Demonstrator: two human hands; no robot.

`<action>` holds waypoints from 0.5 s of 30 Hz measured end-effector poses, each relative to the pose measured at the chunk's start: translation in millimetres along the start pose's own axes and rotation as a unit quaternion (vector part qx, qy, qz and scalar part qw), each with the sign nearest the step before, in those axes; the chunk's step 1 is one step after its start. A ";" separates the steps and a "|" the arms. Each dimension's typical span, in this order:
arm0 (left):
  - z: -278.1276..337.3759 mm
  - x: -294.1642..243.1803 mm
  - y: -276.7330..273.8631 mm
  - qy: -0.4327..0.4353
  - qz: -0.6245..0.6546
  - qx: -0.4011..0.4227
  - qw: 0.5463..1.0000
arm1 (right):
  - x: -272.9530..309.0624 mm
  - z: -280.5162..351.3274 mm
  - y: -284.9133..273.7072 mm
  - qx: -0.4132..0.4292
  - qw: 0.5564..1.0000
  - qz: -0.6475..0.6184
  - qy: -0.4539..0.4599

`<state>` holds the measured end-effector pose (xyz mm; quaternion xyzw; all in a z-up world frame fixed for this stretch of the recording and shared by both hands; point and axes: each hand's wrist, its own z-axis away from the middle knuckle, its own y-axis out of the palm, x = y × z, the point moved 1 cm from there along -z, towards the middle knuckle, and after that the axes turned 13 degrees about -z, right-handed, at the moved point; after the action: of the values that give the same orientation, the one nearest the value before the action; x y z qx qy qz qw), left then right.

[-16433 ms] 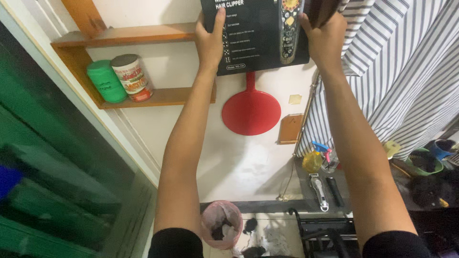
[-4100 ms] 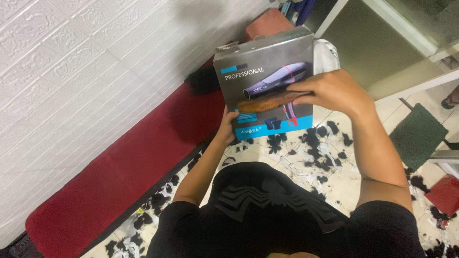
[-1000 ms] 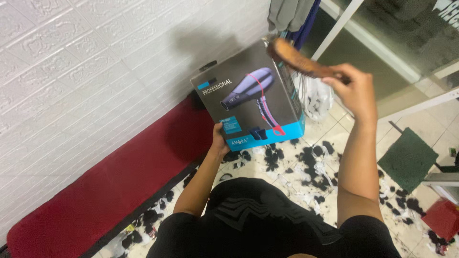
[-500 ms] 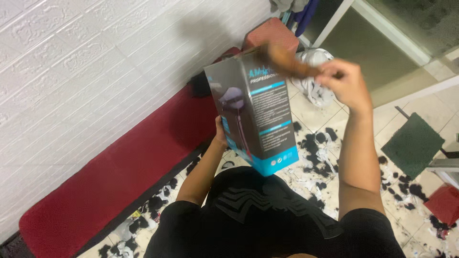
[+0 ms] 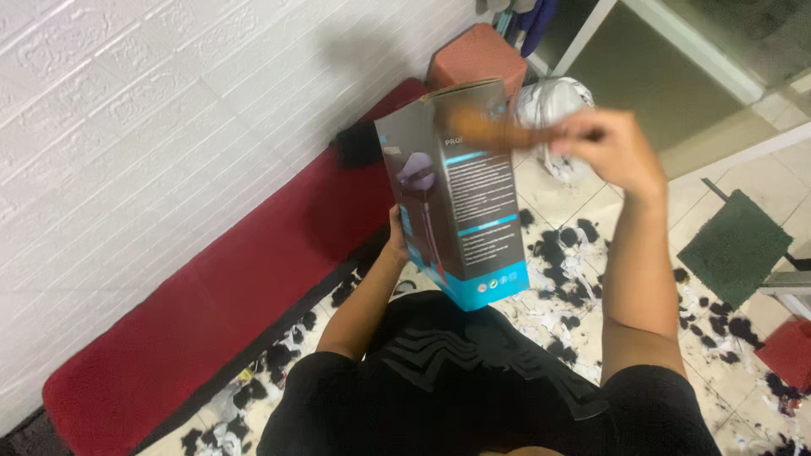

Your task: The person uses a brush to sweep hair off two product boxes and places them on a shelf. The person then picks up a hair clipper and a tissue, discards the tissue, and moves a salon chair.

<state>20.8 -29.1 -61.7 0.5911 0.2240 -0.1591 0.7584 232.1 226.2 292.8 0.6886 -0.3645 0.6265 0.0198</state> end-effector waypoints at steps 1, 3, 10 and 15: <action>-0.6 3.3 2.7 -0.001 0.004 -0.011 1.000 | 1.1 -1.8 -1.9 -0.103 0.995 -0.001 0.003; 0.2 7.6 2.9 -0.010 0.015 -0.037 0.999 | 5.8 -0.7 -5.1 -0.125 0.992 0.029 -0.010; -1.0 4.5 -9.6 -0.009 0.045 0.012 0.999 | 13.4 6.4 -10.9 0.288 0.956 0.027 -0.049; 4.5 10.6 1.9 -0.019 -0.003 -0.009 1.000 | 6.5 -9.5 -5.0 -0.101 0.994 0.028 -0.016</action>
<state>31.5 -32.7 -64.8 0.5801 0.2132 -0.1707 0.7674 226.4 231.4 302.7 0.6827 -0.4453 0.5756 0.0656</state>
